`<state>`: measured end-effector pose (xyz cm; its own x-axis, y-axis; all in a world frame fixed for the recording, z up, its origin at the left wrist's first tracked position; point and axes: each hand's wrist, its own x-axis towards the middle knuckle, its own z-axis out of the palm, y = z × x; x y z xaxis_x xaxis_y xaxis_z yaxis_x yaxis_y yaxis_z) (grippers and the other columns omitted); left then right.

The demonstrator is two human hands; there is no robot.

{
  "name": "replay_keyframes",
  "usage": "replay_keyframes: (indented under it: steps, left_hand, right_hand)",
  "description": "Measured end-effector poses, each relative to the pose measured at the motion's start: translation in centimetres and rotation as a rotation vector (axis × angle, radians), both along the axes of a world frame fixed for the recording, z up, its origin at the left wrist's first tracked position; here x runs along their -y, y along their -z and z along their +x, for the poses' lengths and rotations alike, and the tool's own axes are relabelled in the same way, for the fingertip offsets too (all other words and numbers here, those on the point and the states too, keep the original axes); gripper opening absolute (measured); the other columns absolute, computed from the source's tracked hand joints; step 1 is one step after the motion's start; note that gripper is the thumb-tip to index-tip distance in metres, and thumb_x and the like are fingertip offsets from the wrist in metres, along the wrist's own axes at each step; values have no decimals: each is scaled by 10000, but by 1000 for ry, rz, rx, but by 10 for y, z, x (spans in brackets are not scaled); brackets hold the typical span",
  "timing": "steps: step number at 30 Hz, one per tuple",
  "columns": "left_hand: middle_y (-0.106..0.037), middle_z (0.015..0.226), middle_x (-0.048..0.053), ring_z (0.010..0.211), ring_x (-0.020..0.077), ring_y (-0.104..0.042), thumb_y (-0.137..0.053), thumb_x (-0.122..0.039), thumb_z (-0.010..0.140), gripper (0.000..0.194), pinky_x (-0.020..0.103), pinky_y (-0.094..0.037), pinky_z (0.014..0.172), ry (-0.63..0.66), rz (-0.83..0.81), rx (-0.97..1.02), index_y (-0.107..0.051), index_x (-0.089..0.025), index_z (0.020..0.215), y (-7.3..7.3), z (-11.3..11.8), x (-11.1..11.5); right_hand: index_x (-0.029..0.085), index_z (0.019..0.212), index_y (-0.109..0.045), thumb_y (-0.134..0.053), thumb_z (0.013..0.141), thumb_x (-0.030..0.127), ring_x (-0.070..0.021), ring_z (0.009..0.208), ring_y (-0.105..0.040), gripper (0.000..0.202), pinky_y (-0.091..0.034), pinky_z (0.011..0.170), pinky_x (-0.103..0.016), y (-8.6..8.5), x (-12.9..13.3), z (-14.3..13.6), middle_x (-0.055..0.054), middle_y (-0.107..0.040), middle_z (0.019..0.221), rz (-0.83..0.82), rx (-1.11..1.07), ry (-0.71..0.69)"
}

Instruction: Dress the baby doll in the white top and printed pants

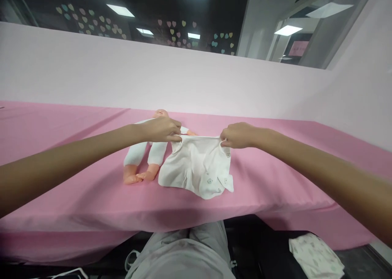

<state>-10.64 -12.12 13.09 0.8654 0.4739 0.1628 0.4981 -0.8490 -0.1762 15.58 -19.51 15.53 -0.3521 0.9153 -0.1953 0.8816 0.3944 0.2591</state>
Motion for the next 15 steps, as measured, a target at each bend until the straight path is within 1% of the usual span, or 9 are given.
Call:
replay_keyframes:
  steps: [2,4,5,7,9,10,12,14,15]
  left_hand:
    - [-494,622,10,509,95,-366,-569,-379,795,443,279,-203,527,8,-15,97,-403,-150,454,-8,0,2]
    - [-496,619,2,535,91,-395,-620,-384,744,428,272,-245,556,34,-15,234,-402,-148,461,-20,0,8]
    - [-509,634,0,560,91,-423,-637,-381,724,405,267,-269,576,53,-25,320,-419,-147,475,-28,0,12]
    - [-538,691,6,633,100,-484,-654,-385,706,364,261,-314,620,83,-74,500,-458,-143,517,-45,0,24]
    - [-525,714,12,686,110,-518,-643,-402,723,358,264,-339,645,85,-156,635,-467,-134,564,-61,1,36]
    - [-497,699,9,691,109,-524,-626,-413,743,363,267,-341,646,77,-197,674,-462,-130,586,-68,2,41]
    - [-420,662,-8,675,97,-519,-581,-424,787,367,275,-329,640,52,-258,699,-448,-124,626,-78,1,49]
    - [-365,645,-21,663,89,-511,-571,-418,801,355,279,-315,635,36,-296,659,-443,-123,651,-82,-1,51]
    - [-353,638,-24,660,91,-509,-589,-409,788,347,279,-313,632,33,-308,623,-442,-125,651,-82,-3,51]
  right_hand:
    - [213,884,-710,-414,886,412,-227,805,-614,356,-410,666,-324,-10,2,1,-78,-689,862,18,-78,3]
    - [221,854,-717,-448,877,476,-215,812,-619,372,-433,696,-327,-25,6,1,-67,-693,876,49,-205,-9]
    - [226,859,-721,-484,860,501,-214,843,-620,363,-445,725,-332,-33,10,0,-62,-693,914,62,-287,-30]
    - [224,857,-724,-560,814,533,-214,932,-613,353,-460,790,-342,-51,19,-4,-52,-678,1017,88,-491,-87]
    - [205,863,-714,-589,798,525,-208,1016,-593,350,-458,849,-350,-67,28,-9,-43,-652,1087,113,-754,-148]
    - [193,876,-704,-581,808,508,-201,1036,-586,345,-454,869,-356,-73,32,-12,-39,-647,1089,111,-896,-170]
    - [165,892,-676,-538,847,468,-186,1022,-589,336,-450,882,-371,-80,38,-17,-34,-652,1030,86,-1138,-191]
    - [137,869,-653,-510,871,444,-174,966,-598,339,-454,859,-379,-81,39,-20,-36,-655,954,75,-1221,-173]
    - [127,842,-649,-516,870,442,-168,928,-602,343,-459,837,-373,-79,38,-20,-40,-657,922,80,-1195,-157]
